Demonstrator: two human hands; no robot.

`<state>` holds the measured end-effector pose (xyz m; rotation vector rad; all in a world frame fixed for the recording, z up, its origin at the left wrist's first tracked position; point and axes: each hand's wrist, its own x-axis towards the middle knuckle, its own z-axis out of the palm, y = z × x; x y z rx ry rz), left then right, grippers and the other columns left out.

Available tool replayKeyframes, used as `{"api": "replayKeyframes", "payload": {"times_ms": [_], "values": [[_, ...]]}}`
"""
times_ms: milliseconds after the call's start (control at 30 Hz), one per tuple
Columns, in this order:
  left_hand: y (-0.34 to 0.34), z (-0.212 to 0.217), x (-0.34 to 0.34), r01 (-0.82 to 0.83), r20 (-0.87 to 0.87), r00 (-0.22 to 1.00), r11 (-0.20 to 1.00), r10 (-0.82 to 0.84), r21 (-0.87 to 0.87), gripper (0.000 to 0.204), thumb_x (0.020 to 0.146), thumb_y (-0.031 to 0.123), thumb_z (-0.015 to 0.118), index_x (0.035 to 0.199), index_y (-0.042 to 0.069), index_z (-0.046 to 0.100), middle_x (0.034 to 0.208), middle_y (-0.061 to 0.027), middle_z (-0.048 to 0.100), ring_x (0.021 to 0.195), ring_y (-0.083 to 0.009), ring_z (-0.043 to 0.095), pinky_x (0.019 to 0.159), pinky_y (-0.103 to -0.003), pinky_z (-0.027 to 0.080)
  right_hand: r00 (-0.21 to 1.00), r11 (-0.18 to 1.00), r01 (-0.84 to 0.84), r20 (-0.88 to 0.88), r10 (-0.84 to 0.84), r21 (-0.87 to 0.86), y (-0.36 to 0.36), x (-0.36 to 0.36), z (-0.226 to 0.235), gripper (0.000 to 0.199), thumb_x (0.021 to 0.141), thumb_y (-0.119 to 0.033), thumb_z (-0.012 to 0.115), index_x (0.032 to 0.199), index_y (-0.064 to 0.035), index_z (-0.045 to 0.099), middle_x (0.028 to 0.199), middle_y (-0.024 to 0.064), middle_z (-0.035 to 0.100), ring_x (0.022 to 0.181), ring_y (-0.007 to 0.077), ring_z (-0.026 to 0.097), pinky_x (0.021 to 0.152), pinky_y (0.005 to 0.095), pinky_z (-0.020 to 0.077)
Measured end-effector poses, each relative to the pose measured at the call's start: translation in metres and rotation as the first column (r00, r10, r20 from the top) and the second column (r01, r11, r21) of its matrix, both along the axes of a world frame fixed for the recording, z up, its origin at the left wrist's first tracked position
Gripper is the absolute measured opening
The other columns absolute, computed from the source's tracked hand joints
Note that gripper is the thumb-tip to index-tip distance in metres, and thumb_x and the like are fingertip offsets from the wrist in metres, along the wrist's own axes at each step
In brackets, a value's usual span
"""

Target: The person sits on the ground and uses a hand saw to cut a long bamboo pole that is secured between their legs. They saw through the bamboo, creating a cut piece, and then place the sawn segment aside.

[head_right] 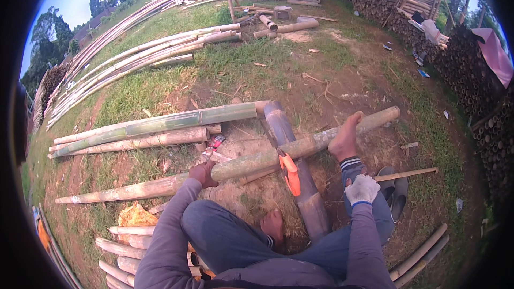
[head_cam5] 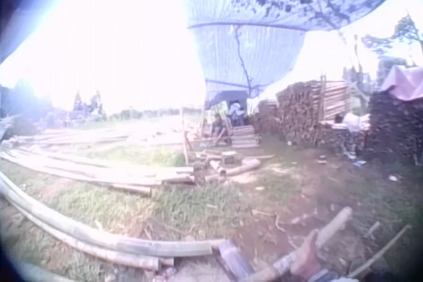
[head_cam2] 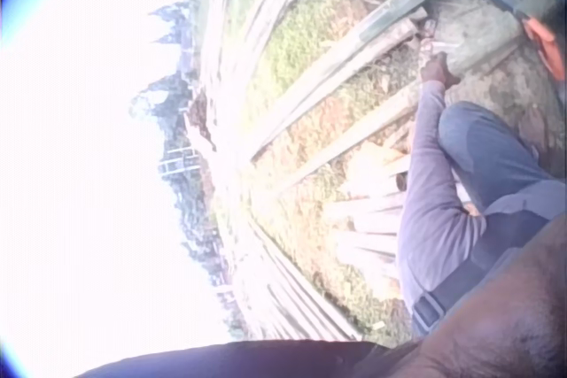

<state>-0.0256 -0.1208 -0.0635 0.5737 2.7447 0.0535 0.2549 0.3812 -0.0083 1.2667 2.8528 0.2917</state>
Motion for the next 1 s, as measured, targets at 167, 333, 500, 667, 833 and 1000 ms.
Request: {"api": "replayKeyframes", "payload": {"times_ms": [167, 333, 500, 667, 833, 1000], "values": [[0.001, 0.003, 0.002, -0.001, 0.003, 1.000, 1.000, 0.001, -0.023, 0.091, 0.064, 0.052, 0.095, 0.144, 0.024, 0.060, 0.130, -0.0116, 0.076, 0.118, -0.0358, 0.074, 0.100, -0.051, 0.057, 1.000, 1.000, 0.000, -0.008, 0.000, 0.002, 0.002, 0.001, -0.002, 0.046, 0.090, -0.052, 0.074, 0.104, -0.0086, 0.082, 0.102, 0.0140, 0.080, 0.100, 0.0334, 0.077, 0.086, 0.0495, 0.0551], [-0.002, 0.000, 0.001, 0.009, 0.006, 1.000, 1.000, -0.009, -0.011, 0.092, 0.065, 0.054, 0.095, 0.144, 0.024, 0.060, 0.131, -0.0126, 0.075, 0.119, -0.0364, 0.073, 0.100, -0.052, 0.057, 1.000, 1.000, 0.017, -0.003, -0.017, 0.006, 0.001, 0.000, 0.000, 0.045, 0.089, -0.052, 0.076, 0.102, -0.0093, 0.082, 0.103, 0.0137, 0.081, 0.100, 0.0332, 0.077, 0.086, 0.0493, 0.0548], [0.003, 0.001, 0.000, 0.008, 0.013, 1.000, 1.000, -0.008, -0.026, 0.093, 0.065, 0.054, 0.094, 0.146, 0.024, 0.059, 0.130, -0.0127, 0.075, 0.119, -0.0363, 0.073, 0.100, -0.053, 0.057, 0.947, 0.981, -0.160, -0.264, 0.183, 0.108, -0.005, 0.000, -0.021, 0.058, 0.089, -0.049, 0.078, 0.124, -0.0020, 0.073, 0.124, 0.0215, 0.074, 0.117, 0.0385, 0.071, 0.097, 0.0533, 0.0544], [-0.005, -0.003, 0.001, 0.001, 0.006, 1.000, 1.000, -0.001, -0.015, 0.092, 0.065, 0.053, 0.094, 0.145, 0.025, 0.059, 0.129, -0.0131, 0.075, 0.117, -0.0370, 0.074, 0.100, -0.053, 0.057, 0.624, 0.718, -0.639, -0.732, 0.274, -0.276, -0.104, -0.032, -0.020, 0.068, 0.093, -0.038, 0.081, 0.141, 0.0051, 0.059, 0.128, 0.0280, 0.068, 0.118, 0.0453, 0.067, 0.102, 0.0526, 0.0534], [0.000, 0.001, -0.001, 0.019, -0.003, 1.000, 1.000, -0.019, -0.004, 0.090, 0.065, 0.053, 0.094, 0.144, 0.026, 0.059, 0.128, -0.0131, 0.075, 0.117, -0.0374, 0.074, 0.099, -0.053, 0.057, 0.641, 0.671, -0.619, -0.757, 0.130, -0.408, -0.159, -0.081, -0.036, 0.045, 0.101, -0.034, 0.076, 0.126, 0.0007, 0.060, 0.097, 0.0156, 0.073, 0.087, 0.0226, 0.071, 0.076, 0.0446, 0.0553], [0.002, 0.011, 0.002, 0.005, 0.067, 0.998, 0.999, -0.003, -0.032, 0.091, 0.069, 0.054, 0.093, 0.148, 0.024, 0.057, 0.143, -0.0124, 0.069, 0.124, -0.0360, 0.072, 0.104, -0.051, 0.057, 0.629, 0.329, -0.685, -0.755, -0.183, -0.650, -0.147, -0.099, -0.049, 0.028, 0.105, -0.024, 0.074, 0.119, -0.0042, 0.060, 0.089, 0.0041, 0.066, 0.074, 0.0096, 0.063, 0.062, 0.0308, 0.0536]]}}
